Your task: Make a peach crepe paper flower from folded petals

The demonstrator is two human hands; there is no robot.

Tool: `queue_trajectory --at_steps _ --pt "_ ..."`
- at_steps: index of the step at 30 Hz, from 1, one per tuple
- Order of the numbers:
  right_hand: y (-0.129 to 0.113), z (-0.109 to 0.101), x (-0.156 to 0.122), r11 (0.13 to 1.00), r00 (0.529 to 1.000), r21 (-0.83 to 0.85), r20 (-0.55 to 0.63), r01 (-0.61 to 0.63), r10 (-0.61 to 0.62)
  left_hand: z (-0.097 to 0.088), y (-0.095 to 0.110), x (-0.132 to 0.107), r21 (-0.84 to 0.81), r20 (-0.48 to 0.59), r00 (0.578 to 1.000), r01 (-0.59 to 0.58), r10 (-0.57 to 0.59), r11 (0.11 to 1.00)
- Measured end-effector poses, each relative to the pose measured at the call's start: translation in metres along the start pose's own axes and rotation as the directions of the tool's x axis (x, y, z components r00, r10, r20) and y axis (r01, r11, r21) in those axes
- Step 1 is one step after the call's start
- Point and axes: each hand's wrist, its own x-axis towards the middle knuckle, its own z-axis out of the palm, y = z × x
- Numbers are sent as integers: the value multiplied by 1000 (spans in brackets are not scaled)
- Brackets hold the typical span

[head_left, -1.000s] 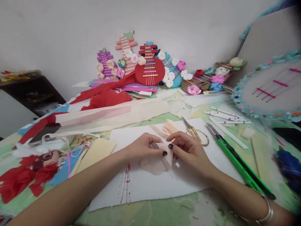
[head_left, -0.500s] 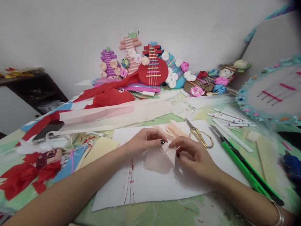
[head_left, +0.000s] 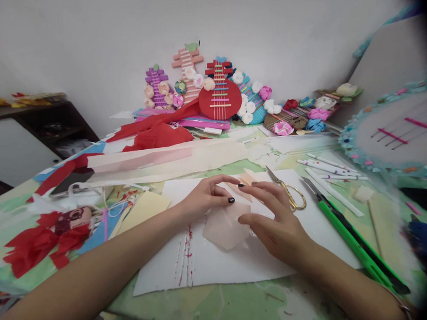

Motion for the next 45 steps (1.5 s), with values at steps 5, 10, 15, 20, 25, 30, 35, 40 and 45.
queue_trajectory --at_steps 5,10,15,20,25,30,35,40,45 --pt "3 1 -2 994 999 106 11 -34 33 0 0 3 128 -86 994 -55 67 990" --pt "9 1 -2 955 977 203 42 -215 211 2 18 -10 657 -143 912 -203 384 726" --pt "7 1 -2 920 952 248 39 -303 303 24 27 -38 903 379 812 -430 444 17" --pt "5 2 -1 920 953 248 60 -303 298 37 6 -43 877 472 742 -343 476 -336" --pt "7 3 -2 934 970 263 112 -240 217 29 1 -40 860 495 699 -307 516 -408" --pt "8 4 -4 973 979 145 118 -182 165 17 -1 -47 842 536 669 -378 516 -385" --pt "3 3 -1 994 984 10 145 -109 106 10 -14 -57 873 487 687 -410 540 -266" --pt "-1 2 0 998 979 -50 199 -36 45 9 -15 -61 891 446 708 -409 547 -197" --pt "-1 4 -2 999 976 -15 214 -39 41 10 -15 -61 887 452 731 -428 511 -173"
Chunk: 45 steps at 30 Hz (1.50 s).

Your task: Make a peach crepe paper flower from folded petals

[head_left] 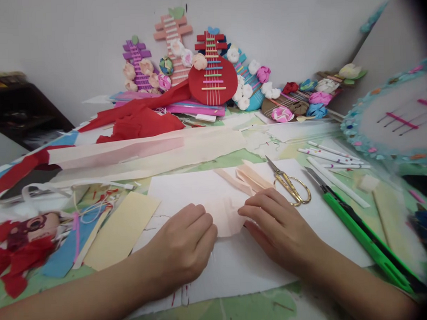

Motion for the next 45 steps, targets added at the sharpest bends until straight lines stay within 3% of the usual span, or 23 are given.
queue_trajectory --at_steps 15,20,24,29,37,45 --pt "7 2 -4 999 1000 51 14 -2 1 2 -5 -3 -26 62 998 32 -30 999" --pt "11 1 -1 993 999 111 13 -46 45 1 -11 -2 -132 61 990 136 -129 982" --pt "14 -1 1 978 996 191 40 -83 77 1 -14 1 -286 92 959 284 -269 915" --pt "14 -2 0 963 989 230 76 -141 127 3 -19 1 -376 204 899 438 -388 817" --pt "18 -2 -3 907 955 319 200 -275 219 4 -23 3 -429 286 844 536 -453 727" --pt "20 -4 0 885 936 328 235 -330 262 3 -24 2 -467 346 803 595 -485 654"
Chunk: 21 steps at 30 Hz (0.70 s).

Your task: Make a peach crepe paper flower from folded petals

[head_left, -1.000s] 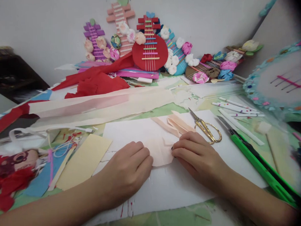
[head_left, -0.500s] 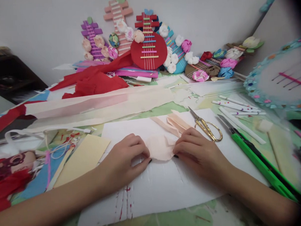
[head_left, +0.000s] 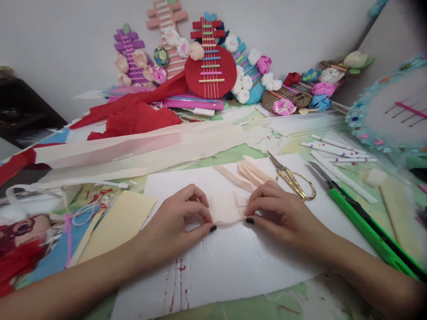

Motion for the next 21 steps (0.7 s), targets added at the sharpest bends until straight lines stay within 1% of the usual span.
queue_trajectory --at_steps 3,5,9,14,21 --pt "-1 1 1 1000 1000 1 -3 -21 21 1 2 0 -3 6 1000 16 -15 1000" --pt "-2 2 2 999 999 -3 -5 -36 36 1 4 0 14 -13 1000 22 -22 1000" --pt "-4 3 3 997 997 -18 -1 -77 77 4 7 0 47 -52 999 18 -16 999" --pt "-5 5 4 990 991 -41 -15 -133 132 7 7 2 53 -62 998 5 -2 999" --pt "-7 7 5 987 988 -56 -46 -148 145 9 9 3 75 -70 998 13 -7 997"
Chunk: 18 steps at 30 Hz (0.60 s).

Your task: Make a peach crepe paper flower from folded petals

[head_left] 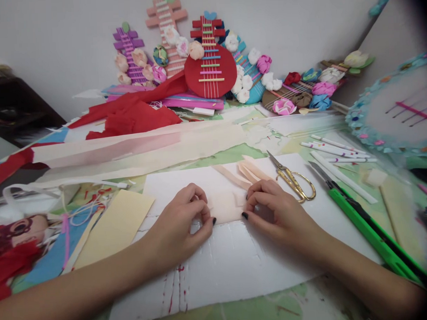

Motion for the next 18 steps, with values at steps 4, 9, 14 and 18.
queue_trajectory --at_steps 4,9,14,18 --pt "-1 1 0 1000 1000 -13 -20 8 -9 1 0 0 33 4 1000 -2 2 999" --pt "-1 2 2 1000 1000 -9 -17 -17 17 3 -1 0 49 20 1000 1 -2 999" --pt "-1 3 2 1000 999 -6 -19 -31 31 4 0 0 63 17 1000 0 -1 998" --pt "-1 4 2 999 999 -12 -25 -39 38 5 0 1 82 0 1000 -3 3 997"
